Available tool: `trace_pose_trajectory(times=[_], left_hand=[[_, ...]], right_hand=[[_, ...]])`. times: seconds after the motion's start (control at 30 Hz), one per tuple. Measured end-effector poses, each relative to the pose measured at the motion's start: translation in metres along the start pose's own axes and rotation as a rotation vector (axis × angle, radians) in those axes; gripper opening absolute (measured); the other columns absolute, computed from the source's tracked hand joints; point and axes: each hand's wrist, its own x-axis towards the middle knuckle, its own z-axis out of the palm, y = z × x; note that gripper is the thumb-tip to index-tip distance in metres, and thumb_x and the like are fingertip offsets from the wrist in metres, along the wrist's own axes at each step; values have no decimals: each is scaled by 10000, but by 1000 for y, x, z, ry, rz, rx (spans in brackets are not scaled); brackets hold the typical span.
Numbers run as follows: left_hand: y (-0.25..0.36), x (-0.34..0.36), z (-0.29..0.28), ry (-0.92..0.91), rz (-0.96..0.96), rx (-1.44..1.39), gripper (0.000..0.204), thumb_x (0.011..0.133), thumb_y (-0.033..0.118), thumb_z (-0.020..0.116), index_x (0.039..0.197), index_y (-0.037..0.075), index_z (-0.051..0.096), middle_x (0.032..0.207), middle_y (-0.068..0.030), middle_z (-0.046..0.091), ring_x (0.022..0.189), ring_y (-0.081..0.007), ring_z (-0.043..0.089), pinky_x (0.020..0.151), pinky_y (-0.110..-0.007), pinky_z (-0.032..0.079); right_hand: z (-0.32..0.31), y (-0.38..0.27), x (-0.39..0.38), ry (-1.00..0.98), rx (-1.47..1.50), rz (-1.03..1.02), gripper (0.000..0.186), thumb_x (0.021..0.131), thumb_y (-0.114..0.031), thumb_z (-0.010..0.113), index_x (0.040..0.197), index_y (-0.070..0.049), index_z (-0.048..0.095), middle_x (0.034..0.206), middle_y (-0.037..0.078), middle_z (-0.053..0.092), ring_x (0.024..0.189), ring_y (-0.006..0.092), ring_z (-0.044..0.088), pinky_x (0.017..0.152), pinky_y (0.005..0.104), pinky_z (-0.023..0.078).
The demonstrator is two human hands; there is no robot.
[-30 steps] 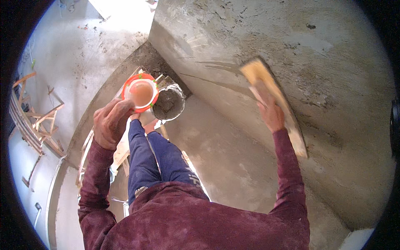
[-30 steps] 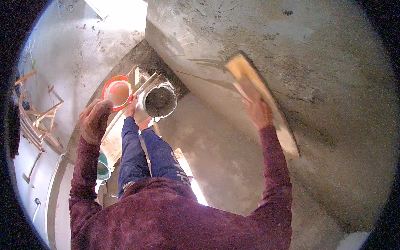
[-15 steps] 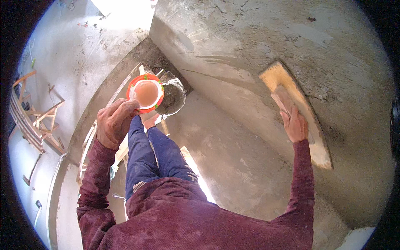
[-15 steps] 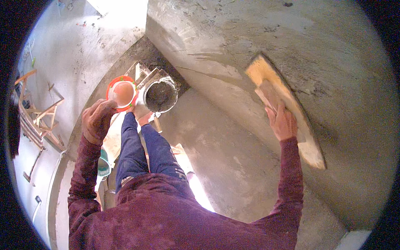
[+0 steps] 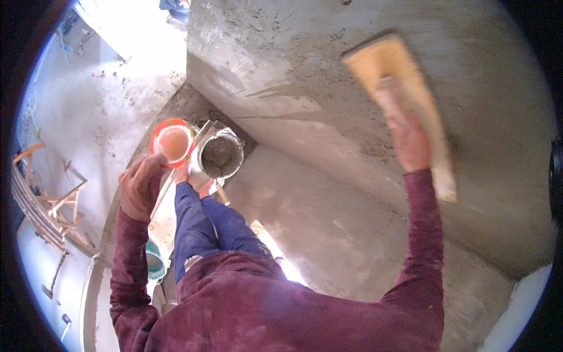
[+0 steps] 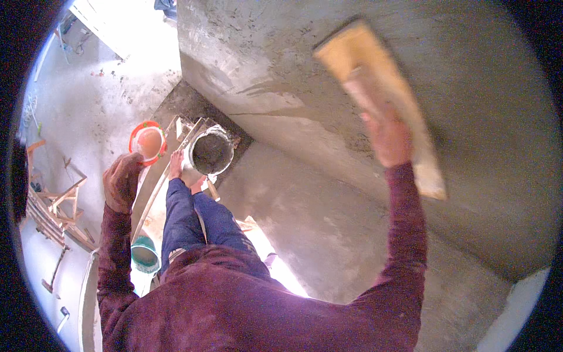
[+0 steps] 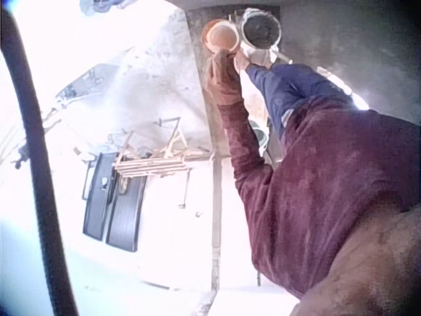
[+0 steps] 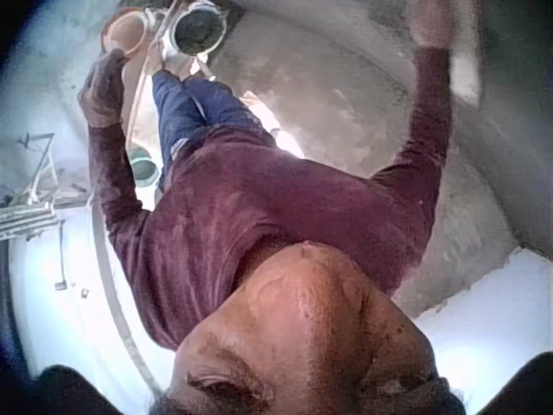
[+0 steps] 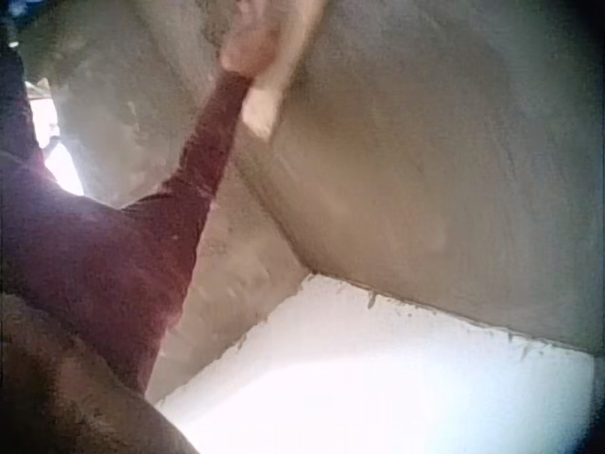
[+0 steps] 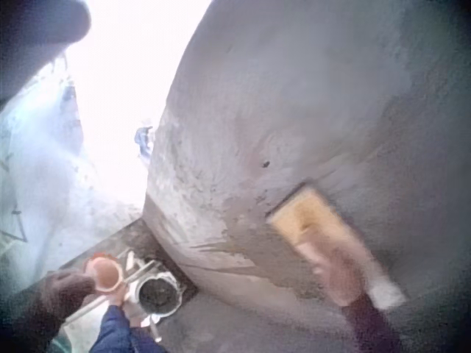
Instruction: The person applies plaster to a ceiling using a trowel and a hawk, then splashes liquid from a plastic cup onto the surface while smoothing it with a wooden float.
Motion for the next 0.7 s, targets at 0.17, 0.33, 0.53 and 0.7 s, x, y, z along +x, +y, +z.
trace_pose_trajectory(times=[0.17,0.33,0.53,0.7], left_hand=[[6,0,5,69,-8,47,199,752,14,667,942,54,623,821,-122,651,741,-281,661,627,-351,518],[17,4,5,48,15,87,198,742,1,676,924,53,619,815,-118,648,710,-271,659,612,-340,519],[26,-4,-13,4,-24,57,140,781,5,663,905,43,610,839,-128,661,772,-281,667,658,-347,529],[30,4,-18,105,18,71,161,770,11,660,921,48,619,824,-129,649,740,-297,655,628,-353,515]], right_hand=[[-23,-1,24,41,302,-241,495,912,-394,540,1218,-5,529,1010,259,627,990,403,600,828,429,469],[146,-69,61,-375,255,-167,530,904,-472,498,1200,-33,488,964,242,647,912,429,615,790,484,488],[87,-33,24,-174,139,-56,559,867,-511,541,1172,-42,538,877,235,657,805,399,647,703,514,509],[-51,7,27,337,258,-221,544,879,-492,551,1119,-4,554,832,247,640,764,408,637,656,479,506]])
